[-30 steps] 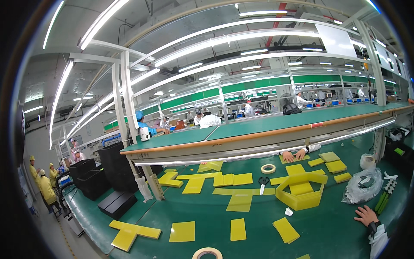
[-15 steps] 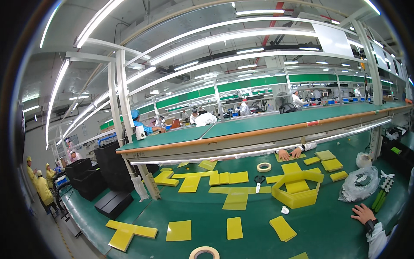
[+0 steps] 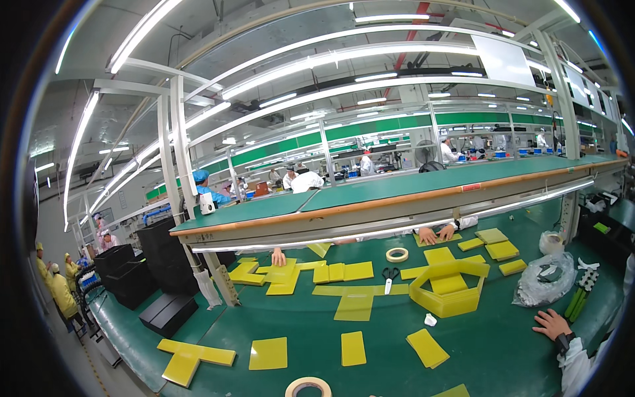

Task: Taping yellow components together on a green assembly line surface

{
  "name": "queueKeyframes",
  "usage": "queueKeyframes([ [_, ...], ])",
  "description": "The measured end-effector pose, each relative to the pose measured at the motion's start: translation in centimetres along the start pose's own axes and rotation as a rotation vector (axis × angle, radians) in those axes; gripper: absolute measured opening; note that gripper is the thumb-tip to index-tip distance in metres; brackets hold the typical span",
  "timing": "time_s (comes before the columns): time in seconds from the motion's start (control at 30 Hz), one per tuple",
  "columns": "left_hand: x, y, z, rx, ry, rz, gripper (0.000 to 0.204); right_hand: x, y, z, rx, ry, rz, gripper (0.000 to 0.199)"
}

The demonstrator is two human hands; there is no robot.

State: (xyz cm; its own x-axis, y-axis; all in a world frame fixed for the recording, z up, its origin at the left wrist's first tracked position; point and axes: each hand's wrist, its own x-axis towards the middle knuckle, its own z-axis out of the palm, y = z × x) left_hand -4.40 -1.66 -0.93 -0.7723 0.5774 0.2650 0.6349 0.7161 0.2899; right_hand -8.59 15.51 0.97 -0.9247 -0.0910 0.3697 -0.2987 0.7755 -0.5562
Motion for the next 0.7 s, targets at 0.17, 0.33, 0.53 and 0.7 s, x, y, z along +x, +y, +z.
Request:
queueKeyframes([
  [0.17, 0.02, 0.03, 0.08, 0.022, -0.022, -0.006, 0.074, -0.24, -0.23, 0.35, -0.007, 0.0, 0.006, 0.023],
  [0.33, -0.04, -0.01, 0.03, 0.02, -0.039, -0.006, 0.073, -0.29, -0.41, 0.03, -0.015, 0.007, 0.009, 0.023],
  [0.53, 0.0, -0.08, 0.38, 0.032, -0.035, 0.002, 0.074, -0.16, -0.36, -0.01, -0.014, 0.005, 0.012, 0.022],
  [0.7, -0.05, -0.09, 0.57, 0.049, -0.021, 0.007, 0.075, -0.19, -0.36, -0.12, -0.01, 0.007, 0.006, 0.022],
])
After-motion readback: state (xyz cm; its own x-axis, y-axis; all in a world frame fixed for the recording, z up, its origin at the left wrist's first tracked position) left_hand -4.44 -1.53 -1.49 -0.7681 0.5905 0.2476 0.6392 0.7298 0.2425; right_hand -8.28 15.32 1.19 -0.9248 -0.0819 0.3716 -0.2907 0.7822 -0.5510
